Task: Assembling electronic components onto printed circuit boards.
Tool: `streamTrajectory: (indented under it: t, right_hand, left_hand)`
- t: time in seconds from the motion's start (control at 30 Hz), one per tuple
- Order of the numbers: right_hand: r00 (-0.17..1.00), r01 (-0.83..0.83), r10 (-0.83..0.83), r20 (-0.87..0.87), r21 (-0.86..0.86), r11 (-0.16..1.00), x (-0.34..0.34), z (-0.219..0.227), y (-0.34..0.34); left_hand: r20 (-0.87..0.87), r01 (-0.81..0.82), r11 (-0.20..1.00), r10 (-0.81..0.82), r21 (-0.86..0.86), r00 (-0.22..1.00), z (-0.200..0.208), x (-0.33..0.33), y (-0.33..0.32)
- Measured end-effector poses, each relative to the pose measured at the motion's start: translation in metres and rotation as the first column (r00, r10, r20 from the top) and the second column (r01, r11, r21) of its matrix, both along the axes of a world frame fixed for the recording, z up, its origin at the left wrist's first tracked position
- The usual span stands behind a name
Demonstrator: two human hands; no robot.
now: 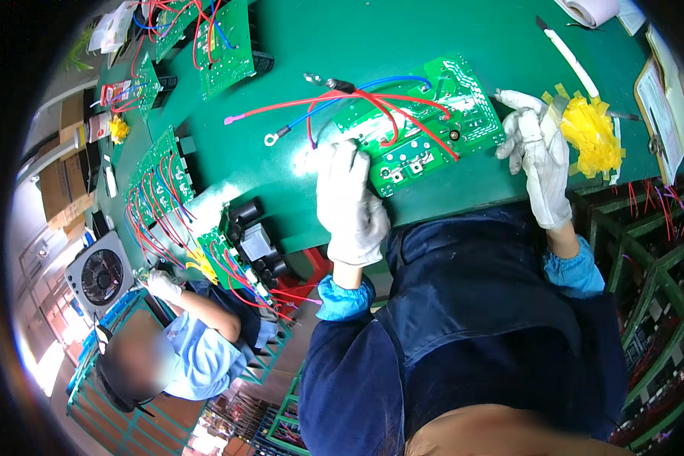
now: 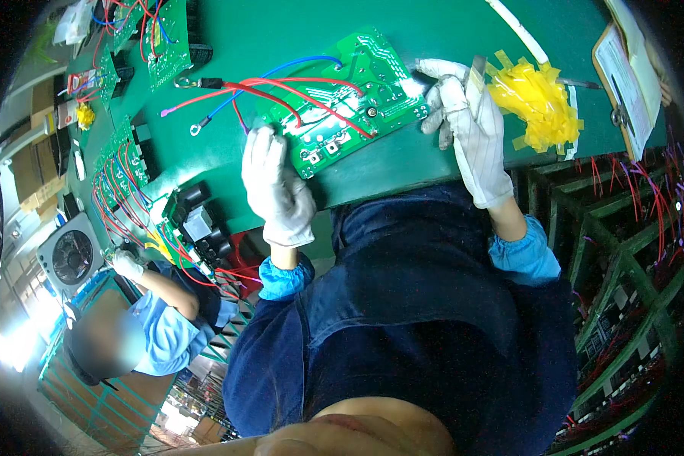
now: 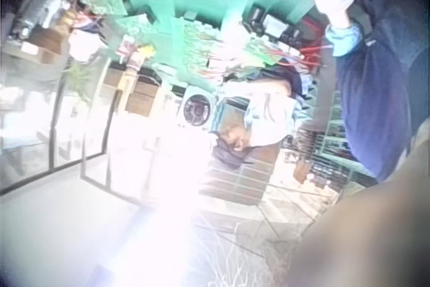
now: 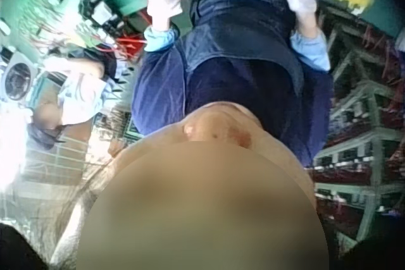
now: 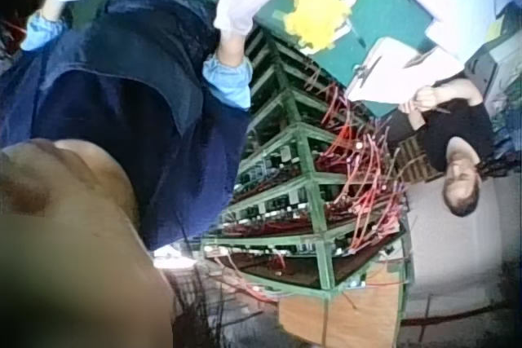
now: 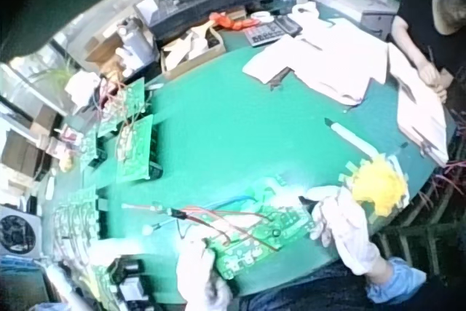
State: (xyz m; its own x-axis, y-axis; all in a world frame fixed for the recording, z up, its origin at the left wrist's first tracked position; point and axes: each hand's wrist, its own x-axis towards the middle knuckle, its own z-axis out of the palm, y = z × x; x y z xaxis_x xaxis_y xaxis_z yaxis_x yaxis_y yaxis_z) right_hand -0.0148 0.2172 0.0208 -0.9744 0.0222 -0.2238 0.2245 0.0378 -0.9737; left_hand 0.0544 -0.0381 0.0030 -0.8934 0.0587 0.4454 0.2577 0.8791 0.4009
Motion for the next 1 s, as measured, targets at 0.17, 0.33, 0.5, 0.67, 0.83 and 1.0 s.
streamTrajectory:
  t: [0.17, 0.33, 0.5, 0.67, 0.83, 1.0]
  right_hand:
    - [0.979, -0.188, 0.197, -0.042, 0.169, 0.968, -0.006, -0.014, -0.004]
    - [0.992, -0.113, 0.109, 0.059, 0.08, 0.99, -0.003, -0.011, -0.009]
    - [0.99, -0.118, 0.113, 0.085, 0.06, 0.991, 0.0, -0.006, -0.007]
    - [0.991, -0.099, 0.094, 0.094, 0.056, 0.994, 0.004, -0.004, -0.008]
    - [0.988, -0.132, 0.129, 0.085, 0.027, 0.991, 0.012, 0.002, -0.009]
    - [0.985, -0.145, 0.153, 0.077, -0.107, 0.984, 0.015, 0.018, -0.015]
  left_hand:
    - [0.179, 0.091, 0.993, -0.104, 0.081, 0.978, 0.003, -0.009, 0.002]
    - [0.196, 0.081, 0.983, -0.114, 0.166, 0.974, 0.0, -0.012, 0.002]
    - [0.177, 0.072, 0.982, -0.103, 0.177, 0.979, -0.003, -0.012, 0.002]
    - [0.182, 0.061, 0.982, -0.095, 0.18, 0.979, -0.002, -0.014, 0.004]
    - [0.126, 0.036, 0.92, -0.092, 0.389, 0.988, -0.011, -0.012, -0.001]
    - [0.123, 0.016, 0.903, -0.076, 0.43, 0.989, -0.012, -0.015, -0.002]
